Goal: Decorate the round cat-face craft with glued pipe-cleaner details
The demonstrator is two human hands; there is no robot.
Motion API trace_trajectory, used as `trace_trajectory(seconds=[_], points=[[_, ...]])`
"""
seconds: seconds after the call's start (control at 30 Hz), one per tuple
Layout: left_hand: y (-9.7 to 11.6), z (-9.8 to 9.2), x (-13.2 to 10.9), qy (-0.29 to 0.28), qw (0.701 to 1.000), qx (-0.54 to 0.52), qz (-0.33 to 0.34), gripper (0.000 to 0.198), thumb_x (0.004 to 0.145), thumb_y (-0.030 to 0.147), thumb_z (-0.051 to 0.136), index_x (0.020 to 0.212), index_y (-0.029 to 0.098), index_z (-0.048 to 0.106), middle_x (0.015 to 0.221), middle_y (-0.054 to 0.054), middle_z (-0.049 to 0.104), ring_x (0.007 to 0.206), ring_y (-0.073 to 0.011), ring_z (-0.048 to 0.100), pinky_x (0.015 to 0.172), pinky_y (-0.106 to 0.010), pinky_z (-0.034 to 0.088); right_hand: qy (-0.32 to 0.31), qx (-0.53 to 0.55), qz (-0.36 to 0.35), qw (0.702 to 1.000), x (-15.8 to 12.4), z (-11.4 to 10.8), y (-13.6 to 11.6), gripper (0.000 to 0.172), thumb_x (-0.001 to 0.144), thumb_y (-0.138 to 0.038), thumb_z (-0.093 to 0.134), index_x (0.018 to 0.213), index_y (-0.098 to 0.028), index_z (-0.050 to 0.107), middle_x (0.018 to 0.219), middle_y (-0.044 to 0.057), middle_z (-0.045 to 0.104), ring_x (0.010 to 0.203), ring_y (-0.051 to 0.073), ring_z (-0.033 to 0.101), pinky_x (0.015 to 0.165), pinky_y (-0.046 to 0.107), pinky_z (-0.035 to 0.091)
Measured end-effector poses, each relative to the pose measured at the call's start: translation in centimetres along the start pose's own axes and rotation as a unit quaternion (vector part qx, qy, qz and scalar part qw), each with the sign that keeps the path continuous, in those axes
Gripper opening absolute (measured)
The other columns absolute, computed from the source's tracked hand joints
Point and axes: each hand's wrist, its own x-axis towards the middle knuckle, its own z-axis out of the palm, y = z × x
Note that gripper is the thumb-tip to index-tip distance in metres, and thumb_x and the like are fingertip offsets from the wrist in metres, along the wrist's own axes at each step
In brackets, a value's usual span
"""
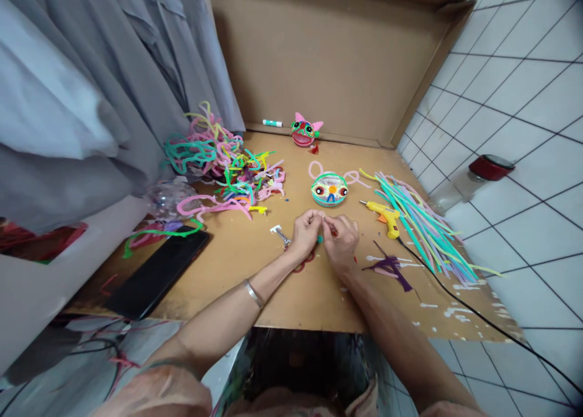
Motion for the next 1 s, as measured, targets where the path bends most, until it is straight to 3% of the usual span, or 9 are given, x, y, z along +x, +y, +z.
trace_trajectory(seconds=[0.2,0.5,1.0], points=[[0.62,0.21,-0.25,0.004,1.0,-0.014,-0.001,0.026,0.079,0.038,0.059,0.065,0.017,0.056,0.057,0.003,0.055,0.053,-0.0084,0.048,0.056,-0.02,0.04,-0.038,0.005,0.02,0.999,-0.13,-0.09,-0.17,0.021,0.092,-0.025,0.048,0.089,-0.019,0.068,0.071,0.002,0.063,0.067,0.015,0.054,0.07,0.029,0.034],[0.72,0.04,0.14,0.031,0.999,-0.018,-0.014,0.022,0.076,0.032,0.06,0.063,0.017,0.051,0.054,0.006,0.049,0.05,-0.0073,0.042,0.052,-0.02,0.035,-0.08,0.01,0.013,0.997,-0.76,0.14,-0.7,0.029,0.092,-0.022,0.042,0.11,-0.016,0.065,0.081,0.006,0.063,0.079,0.019,0.055,0.074,0.032,0.036],[0.91,0.0,0.28,0.023,1.0,-0.016,-0.011,0.023,0.074,0.034,0.061,0.061,0.017,0.052,0.054,0.005,0.049,0.051,-0.0073,0.043,0.052,-0.019,0.035,-0.077,0.027,0.026,0.996,-0.57,0.07,-0.59,0.029,0.094,-0.024,0.04,0.104,-0.017,0.066,0.079,0.006,0.063,0.075,0.018,0.056,0.072,0.031,0.039]])
